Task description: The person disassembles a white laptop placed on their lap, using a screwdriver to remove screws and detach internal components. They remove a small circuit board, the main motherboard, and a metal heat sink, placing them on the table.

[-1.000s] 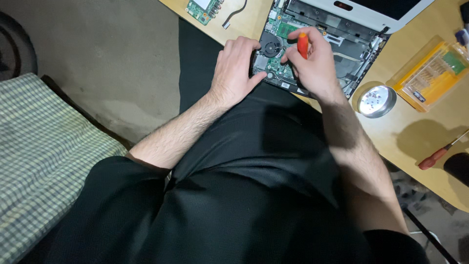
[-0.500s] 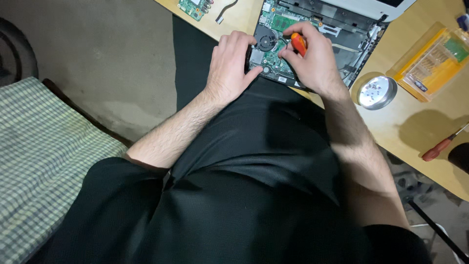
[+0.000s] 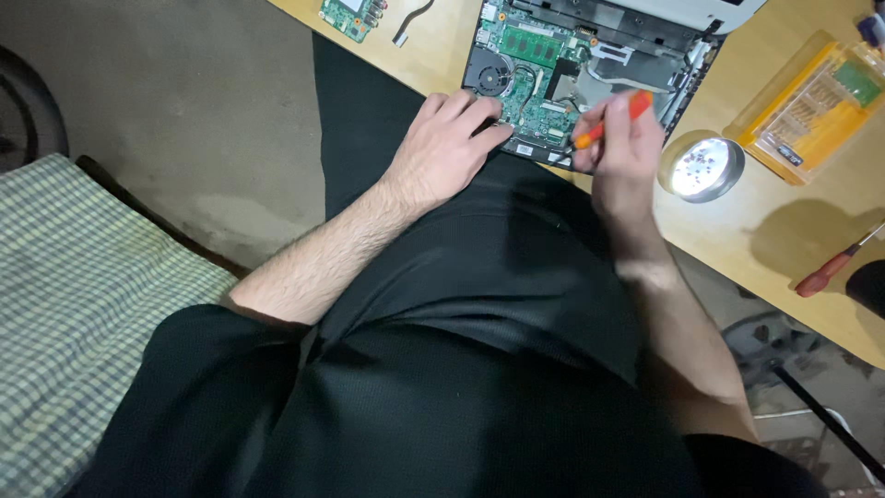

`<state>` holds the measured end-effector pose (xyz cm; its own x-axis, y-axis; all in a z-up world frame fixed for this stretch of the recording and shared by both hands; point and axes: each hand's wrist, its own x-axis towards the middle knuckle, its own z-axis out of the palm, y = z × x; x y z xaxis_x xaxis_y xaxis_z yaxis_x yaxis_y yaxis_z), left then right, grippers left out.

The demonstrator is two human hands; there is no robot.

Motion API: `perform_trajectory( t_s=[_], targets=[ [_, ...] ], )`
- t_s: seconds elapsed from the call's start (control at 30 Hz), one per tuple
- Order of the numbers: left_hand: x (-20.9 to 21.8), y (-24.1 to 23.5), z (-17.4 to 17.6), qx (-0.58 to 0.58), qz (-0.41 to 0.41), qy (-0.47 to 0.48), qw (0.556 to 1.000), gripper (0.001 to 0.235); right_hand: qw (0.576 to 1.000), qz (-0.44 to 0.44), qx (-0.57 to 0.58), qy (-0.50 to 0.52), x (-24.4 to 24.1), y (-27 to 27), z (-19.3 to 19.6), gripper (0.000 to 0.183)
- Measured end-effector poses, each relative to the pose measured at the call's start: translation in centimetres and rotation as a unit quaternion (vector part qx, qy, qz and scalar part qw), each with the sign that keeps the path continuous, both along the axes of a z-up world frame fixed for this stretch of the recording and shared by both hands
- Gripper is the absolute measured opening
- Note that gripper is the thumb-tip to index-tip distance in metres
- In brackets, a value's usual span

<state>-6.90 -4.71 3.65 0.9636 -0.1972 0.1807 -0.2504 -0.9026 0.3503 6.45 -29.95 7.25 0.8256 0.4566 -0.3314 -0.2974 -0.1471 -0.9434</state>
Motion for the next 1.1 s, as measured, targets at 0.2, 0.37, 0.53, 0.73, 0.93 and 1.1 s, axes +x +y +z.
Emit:
perform_trajectory(
  t_s=[0.2,0.37,0.53,0.73,0.93,1.1],
  targets=[
    [0.4,-0.4,0.8,0.016,0.007,-0.001,1.000,0.023,0.990,0.058,0.019,-0.126,-1.0,0.2,-0.4,0.033],
    [0.7,-0.4,0.9,0.026,0.010,-0.009,1.000,0.019,0.970,0.093,-0.006,-0.225,-0.9,0.1,-3.3,0.033],
    [0.8,-0.6,0.8,0.035,0.011,-0.006,0.999,0.018,0.968,0.096,-0.029,-0.229,-1.2,0.0,-4.1,0.034],
    [0.6,-0.8,0.7,0.048,0.003,0.021,0.999,0.023,0.969,0.101,-0.028,-0.225,-1.2,0.2,-3.8,0.032],
    [0.7,-0.9,0.7,0.053,0.012,0.016,0.998,0.023,0.965,0.095,-0.033,-0.243,-1.2,0.1,-4.3,0.037],
    [0.6,-1.0,0.5,0.052,0.014,0.008,0.999,0.020,0.958,0.112,-0.027,-0.261,-1.2,0.0,-4.1,0.035]
  ],
)
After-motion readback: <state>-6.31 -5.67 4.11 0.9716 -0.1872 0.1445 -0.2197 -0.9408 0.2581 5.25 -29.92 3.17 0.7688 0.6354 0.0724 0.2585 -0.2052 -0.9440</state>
